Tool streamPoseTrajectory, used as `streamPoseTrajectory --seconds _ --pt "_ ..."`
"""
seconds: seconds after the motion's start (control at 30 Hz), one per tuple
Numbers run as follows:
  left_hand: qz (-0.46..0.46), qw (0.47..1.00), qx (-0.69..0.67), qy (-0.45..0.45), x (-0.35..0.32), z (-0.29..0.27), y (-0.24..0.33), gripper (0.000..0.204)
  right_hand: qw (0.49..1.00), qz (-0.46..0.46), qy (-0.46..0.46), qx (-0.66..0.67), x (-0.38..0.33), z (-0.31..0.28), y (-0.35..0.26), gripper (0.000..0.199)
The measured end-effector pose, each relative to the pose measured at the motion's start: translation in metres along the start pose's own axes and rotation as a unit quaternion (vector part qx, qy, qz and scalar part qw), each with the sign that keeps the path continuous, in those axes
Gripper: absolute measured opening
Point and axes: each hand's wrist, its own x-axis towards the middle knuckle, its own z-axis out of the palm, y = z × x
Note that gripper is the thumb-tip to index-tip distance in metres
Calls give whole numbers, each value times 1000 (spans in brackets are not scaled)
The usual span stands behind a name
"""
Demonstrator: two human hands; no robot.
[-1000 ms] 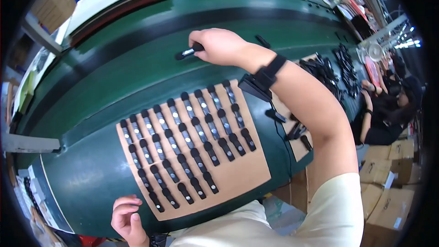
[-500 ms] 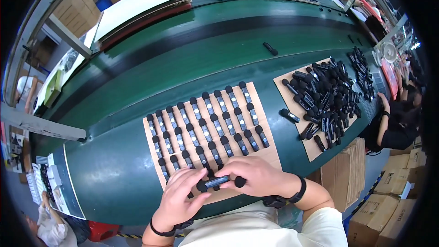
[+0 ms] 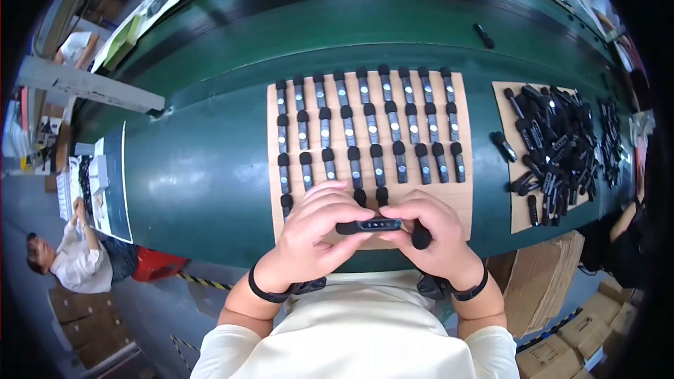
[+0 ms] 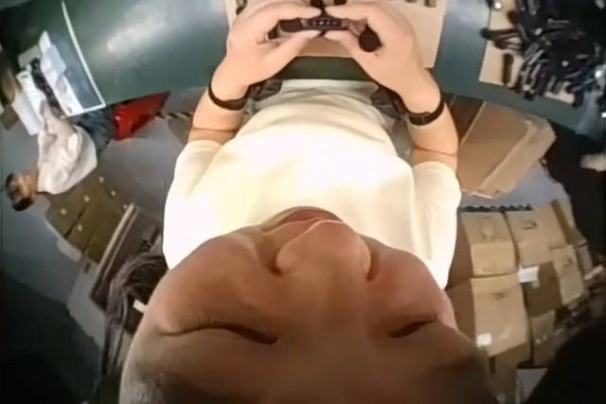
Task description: Inspect and place small electronic components into a cardboard jig on an industrial assembly line.
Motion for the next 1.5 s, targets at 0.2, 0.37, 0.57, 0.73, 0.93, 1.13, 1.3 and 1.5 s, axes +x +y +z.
streamPoseTrajectory --seconds 0.2,0.37,0.57,0.73,0.93,1.13,1.3,1.5 --pt "-32 999 -7 9 0 2 3 32 999 -40 11 -13 1 6 8 33" --pt "-22 1000 -3 -13 3 1 -2 25 999 -22 30 9 3 11 8 30" --pt "-4 1000 1 -29 4 0 -6 26 999 5 16 35 2 6 6 28" --pt "-10 999 28 -46 3 5 -7 31 999 -33 -10 -35 4 2 1 26" --pt "-41 995 77 -44 -7 -9 -4 30 988 -3 15 -153 -28 -16 11 28" --pt "-47 994 101 -20 -15 -17 -10 28 958 14 10 -288 -57 -36 21 34" --pt "-37 992 117 -25 -13 -14 -11 26 926 -22 -51 -374 -70 -22 25 34" --pt "-35 992 116 -25 -11 -13 -11 25 919 -14 -78 -385 -79 -16 35 29"
